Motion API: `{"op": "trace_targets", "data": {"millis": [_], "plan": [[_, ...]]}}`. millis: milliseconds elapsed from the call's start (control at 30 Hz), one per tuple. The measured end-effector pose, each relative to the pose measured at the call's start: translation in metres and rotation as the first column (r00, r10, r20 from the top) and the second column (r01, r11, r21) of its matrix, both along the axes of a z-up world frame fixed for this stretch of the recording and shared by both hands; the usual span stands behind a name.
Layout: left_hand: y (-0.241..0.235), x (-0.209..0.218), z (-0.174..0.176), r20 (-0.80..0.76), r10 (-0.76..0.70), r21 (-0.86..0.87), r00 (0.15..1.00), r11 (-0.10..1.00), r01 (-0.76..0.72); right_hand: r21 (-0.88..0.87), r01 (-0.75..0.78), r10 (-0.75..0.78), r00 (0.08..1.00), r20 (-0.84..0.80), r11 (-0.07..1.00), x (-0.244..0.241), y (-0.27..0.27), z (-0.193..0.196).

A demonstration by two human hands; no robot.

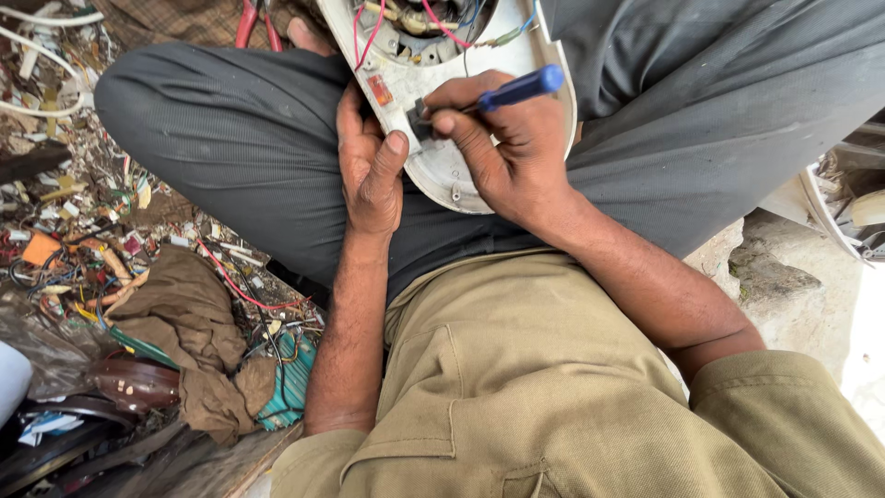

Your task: The person repairs the base of a mixer by using a screwdriver to manipulate internal components and wiring, turning the unit over to access different parts.

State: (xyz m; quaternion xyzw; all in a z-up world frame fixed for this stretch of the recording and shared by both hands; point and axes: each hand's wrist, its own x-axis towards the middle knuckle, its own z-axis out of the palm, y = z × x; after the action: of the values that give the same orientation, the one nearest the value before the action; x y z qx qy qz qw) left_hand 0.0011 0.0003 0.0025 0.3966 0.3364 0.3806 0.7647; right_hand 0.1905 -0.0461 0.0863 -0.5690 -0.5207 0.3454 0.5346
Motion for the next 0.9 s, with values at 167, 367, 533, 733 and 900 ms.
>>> {"op": "trace_targets", "data": {"millis": [167, 367, 533, 733, 900], "plan": [[0.001, 0.001, 0.0, -0.003, -0.004, -0.025, 1.0, 1.0, 0.004, 0.042, -0.013, 0.012, 1.0, 0.026, 0.999, -0.003, 0.005, -0.001], [0.0, 0.002, -0.003, 0.012, -0.001, -0.032, 1.0, 0.999, 0.002, -0.063, -0.022, 0.02, 0.999, -0.039, 0.998, -0.001, 0.004, -0.004], [0.001, 0.002, 0.0, 0.02, 0.011, -0.012, 1.0, 1.0, -0.01, -0.212, -0.139, 0.026, 0.886, -0.463, 0.967, -0.002, 0.004, -0.009], [-0.001, 0.001, 0.004, 0.024, 0.0, -0.011, 1.0, 1.0, 0.001, -0.211, -0.031, -0.077, 0.873, -0.481, 0.977, 0.0, -0.003, -0.007], [0.002, 0.007, 0.009, 0.022, 0.011, 0.016, 1.0, 1.0, -0.011, -0.13, -0.027, 0.014, 0.995, -0.098, 0.991, -0.001, 0.002, 0.004]]}}
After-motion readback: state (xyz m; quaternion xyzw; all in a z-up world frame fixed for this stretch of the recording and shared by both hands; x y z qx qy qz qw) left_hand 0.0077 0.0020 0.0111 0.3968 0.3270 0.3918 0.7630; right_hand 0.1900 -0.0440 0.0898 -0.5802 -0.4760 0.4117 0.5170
